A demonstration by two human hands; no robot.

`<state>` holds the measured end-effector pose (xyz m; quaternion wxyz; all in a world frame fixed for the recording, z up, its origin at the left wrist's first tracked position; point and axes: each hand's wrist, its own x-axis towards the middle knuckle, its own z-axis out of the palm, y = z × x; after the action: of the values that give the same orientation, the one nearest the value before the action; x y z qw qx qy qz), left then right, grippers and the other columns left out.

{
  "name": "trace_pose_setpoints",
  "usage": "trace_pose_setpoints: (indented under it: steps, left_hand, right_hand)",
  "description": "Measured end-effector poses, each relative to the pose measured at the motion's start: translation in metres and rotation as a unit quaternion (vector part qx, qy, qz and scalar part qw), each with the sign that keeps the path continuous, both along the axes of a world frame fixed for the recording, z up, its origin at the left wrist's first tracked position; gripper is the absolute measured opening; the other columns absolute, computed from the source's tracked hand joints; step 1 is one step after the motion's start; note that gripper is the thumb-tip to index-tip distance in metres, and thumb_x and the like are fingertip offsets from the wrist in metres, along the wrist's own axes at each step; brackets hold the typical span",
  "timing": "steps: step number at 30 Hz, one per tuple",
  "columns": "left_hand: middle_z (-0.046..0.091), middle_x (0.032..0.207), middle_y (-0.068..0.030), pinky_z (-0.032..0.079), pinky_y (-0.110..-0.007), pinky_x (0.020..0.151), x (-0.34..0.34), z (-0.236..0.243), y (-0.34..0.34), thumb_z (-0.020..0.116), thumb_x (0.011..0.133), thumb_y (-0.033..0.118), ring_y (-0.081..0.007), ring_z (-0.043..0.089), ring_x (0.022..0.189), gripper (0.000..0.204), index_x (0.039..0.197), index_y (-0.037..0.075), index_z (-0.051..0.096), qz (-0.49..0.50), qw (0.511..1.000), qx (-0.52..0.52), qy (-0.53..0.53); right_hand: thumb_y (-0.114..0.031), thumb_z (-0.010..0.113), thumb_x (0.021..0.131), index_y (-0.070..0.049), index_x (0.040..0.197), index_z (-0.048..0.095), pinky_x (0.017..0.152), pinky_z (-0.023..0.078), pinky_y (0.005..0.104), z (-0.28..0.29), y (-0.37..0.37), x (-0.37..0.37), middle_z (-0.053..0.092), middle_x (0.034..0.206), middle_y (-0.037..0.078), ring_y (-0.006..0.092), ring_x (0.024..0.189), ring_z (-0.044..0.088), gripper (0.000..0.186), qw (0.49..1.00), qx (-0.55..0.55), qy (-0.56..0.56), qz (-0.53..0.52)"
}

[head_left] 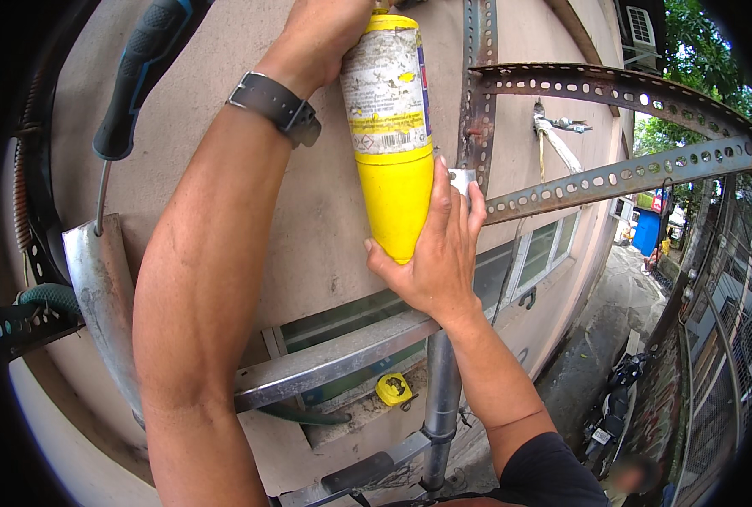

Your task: The person uses a wrench to tighten bolts on a metal bracket attached to an exterior wall while standing on a ladder.

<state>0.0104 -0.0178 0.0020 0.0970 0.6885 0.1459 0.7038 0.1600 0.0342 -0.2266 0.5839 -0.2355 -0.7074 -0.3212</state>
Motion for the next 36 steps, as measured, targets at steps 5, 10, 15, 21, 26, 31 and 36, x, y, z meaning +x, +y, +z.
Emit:
trace_pose_setpoints:
  steps: [5,10,15,21,26,31,36]
  left_hand:
    - [0.053,0.068,-0.0006,0.043,-0.029,0.056,0.0,0.001,0.003,0.043,0.111,0.036,-0.0107,0.046,0.059,0.046,0.076,0.009,0.057,0.0,1.0,0.0,-0.004]
    - [0.054,0.067,-0.0014,0.044,-0.029,0.057,-0.001,0.003,0.009,0.044,0.111,0.036,-0.0118,0.047,0.059,0.047,0.075,0.009,0.057,-0.026,1.0,0.013,-0.002]
    - [0.053,0.065,-0.0011,0.044,-0.029,0.056,-0.003,0.004,0.011,0.044,0.111,0.034,-0.0118,0.047,0.059,0.047,0.074,0.009,0.057,-0.021,0.999,0.033,0.003]
    - [0.052,0.065,0.0,0.041,-0.029,0.053,-0.005,0.003,0.01,0.044,0.11,0.034,-0.0109,0.045,0.057,0.046,0.075,0.008,0.057,0.006,1.0,0.026,0.007]
    - [0.052,0.064,0.0001,0.041,-0.028,0.054,-0.002,0.003,0.009,0.046,0.11,0.034,-0.0109,0.045,0.056,0.046,0.075,0.008,0.059,0.007,0.999,0.037,0.002]
    - [0.052,0.063,0.0002,0.041,-0.029,0.054,-0.005,0.005,0.013,0.046,0.109,0.034,-0.011,0.045,0.056,0.046,0.074,0.008,0.059,0.011,0.999,0.04,-0.002]
    - [0.052,0.064,0.0002,0.042,-0.029,0.054,-0.002,0.004,0.009,0.047,0.109,0.034,-0.0113,0.045,0.056,0.045,0.074,0.008,0.059,0.011,1.0,0.023,-0.013]
  right_hand:
    - [-0.042,0.08,0.074,0.002,0.159,0.011,0.119,0.014,0.0658,0.0,0.0,-0.001,0.05,0.131,0.025,0.0364,0.121,0.053,0.118,1.0,0.002,0.002,0.002]
    - [-0.041,0.08,0.073,0.003,0.159,0.012,0.119,0.014,0.0647,0.0,-0.002,0.001,0.05,0.13,0.025,0.0363,0.12,0.053,0.118,1.0,-0.007,0.002,0.005]
    - [-0.042,0.079,0.073,0.005,0.158,0.014,0.12,0.014,0.0626,0.0,-0.002,0.0,0.052,0.128,0.025,0.0361,0.12,0.053,0.117,1.0,0.0,0.009,0.003]
    - [-0.041,0.08,0.073,0.006,0.157,0.015,0.12,0.015,0.062,0.0,-0.005,0.001,0.052,0.13,0.025,0.0361,0.122,0.053,0.116,1.0,-0.017,0.008,0.002]
    - [-0.042,0.08,0.074,0.005,0.158,0.015,0.12,0.015,0.0627,-0.001,-0.005,0.003,0.051,0.133,0.025,0.0367,0.123,0.053,0.116,1.0,-0.008,0.011,0.012]
    - [-0.042,0.08,0.074,0.004,0.158,0.014,0.12,0.015,0.0628,-0.001,-0.003,0.002,0.05,0.133,0.026,0.037,0.123,0.053,0.116,1.0,-0.009,0.011,0.009]
    - [-0.04,0.081,0.075,0.003,0.159,0.011,0.118,0.015,0.0647,0.0,-0.002,0.002,0.051,0.123,0.022,0.0343,0.114,0.054,0.118,1.0,0.016,0.013,0.017]
